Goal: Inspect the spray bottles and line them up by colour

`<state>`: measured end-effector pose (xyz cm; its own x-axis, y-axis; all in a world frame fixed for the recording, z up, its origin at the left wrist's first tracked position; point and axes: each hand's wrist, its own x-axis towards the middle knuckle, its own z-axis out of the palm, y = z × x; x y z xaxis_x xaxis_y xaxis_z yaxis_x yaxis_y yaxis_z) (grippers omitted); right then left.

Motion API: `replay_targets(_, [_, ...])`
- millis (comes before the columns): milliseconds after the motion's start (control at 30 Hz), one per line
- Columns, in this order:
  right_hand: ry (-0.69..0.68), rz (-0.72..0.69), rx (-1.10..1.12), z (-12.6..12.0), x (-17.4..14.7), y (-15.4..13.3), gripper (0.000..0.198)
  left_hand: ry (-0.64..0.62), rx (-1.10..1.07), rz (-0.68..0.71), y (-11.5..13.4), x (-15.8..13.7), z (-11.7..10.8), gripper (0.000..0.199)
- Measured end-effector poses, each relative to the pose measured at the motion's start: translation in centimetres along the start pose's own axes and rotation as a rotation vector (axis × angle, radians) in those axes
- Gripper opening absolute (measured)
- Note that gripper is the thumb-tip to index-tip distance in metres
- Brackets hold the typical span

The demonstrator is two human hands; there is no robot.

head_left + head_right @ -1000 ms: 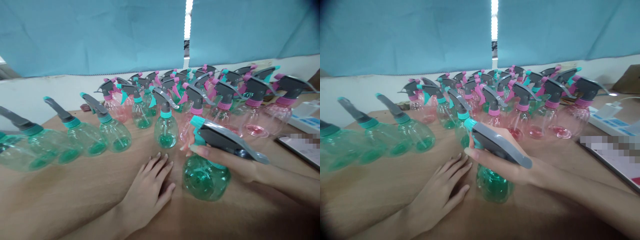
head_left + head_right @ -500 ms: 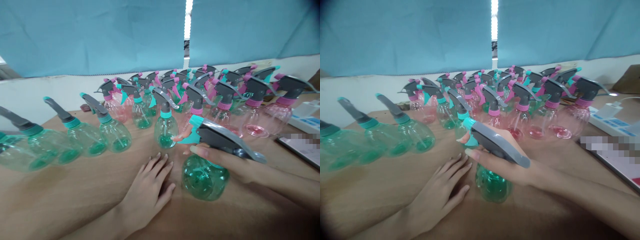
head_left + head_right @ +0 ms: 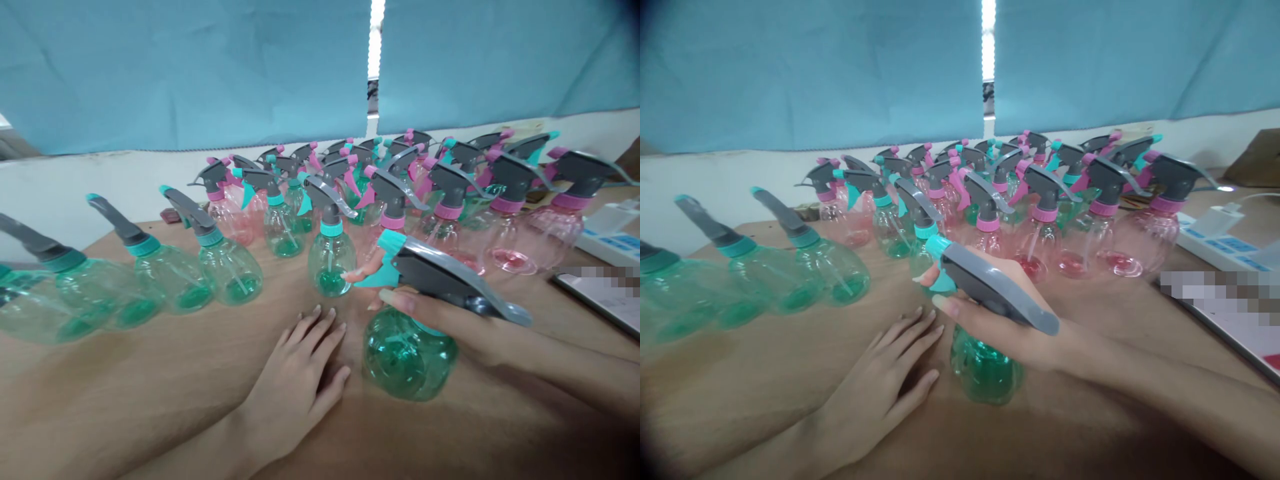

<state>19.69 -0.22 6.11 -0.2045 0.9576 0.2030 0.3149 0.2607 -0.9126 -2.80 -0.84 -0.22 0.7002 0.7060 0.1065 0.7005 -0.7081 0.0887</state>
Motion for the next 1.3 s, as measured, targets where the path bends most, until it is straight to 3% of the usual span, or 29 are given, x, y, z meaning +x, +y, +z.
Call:
replay_targets(267, [-0.005, 0.015, -0.023, -0.23, -0.16, 0.11, 0.029, 0.000, -0.015, -0.002, 0.04, 0.07, -0.07, 0.046])
replay_targets(500, [-0.099, -0.125, 0.060, -0.08, 0.28, 0.21, 0.018, -0.006, -0.024, -0.002, 0.04, -0.01, -0.27, 0.046])
replay_targets(667, [-0.091, -0.205, 0.104, 0.24, 0.77, 0.63, 0.015, -0.012, -0.022, -0.008, 0.01, 0.11, -0.23, 0.047])
replay_targets(900, [-0.114, -0.201, 0.167, 0.19, 0.76, 0.33, 0.027, -0.008, -0.025, -0.006, 0.02, 0.08, -0.16, 0.047])
replay_targets(1300, [-0.144, -0.144, 0.065, -0.22, 0.54, 0.32, 0.018, -0.007, -0.026, -0.006, 0.10, 0.11, -0.30, 0.046])
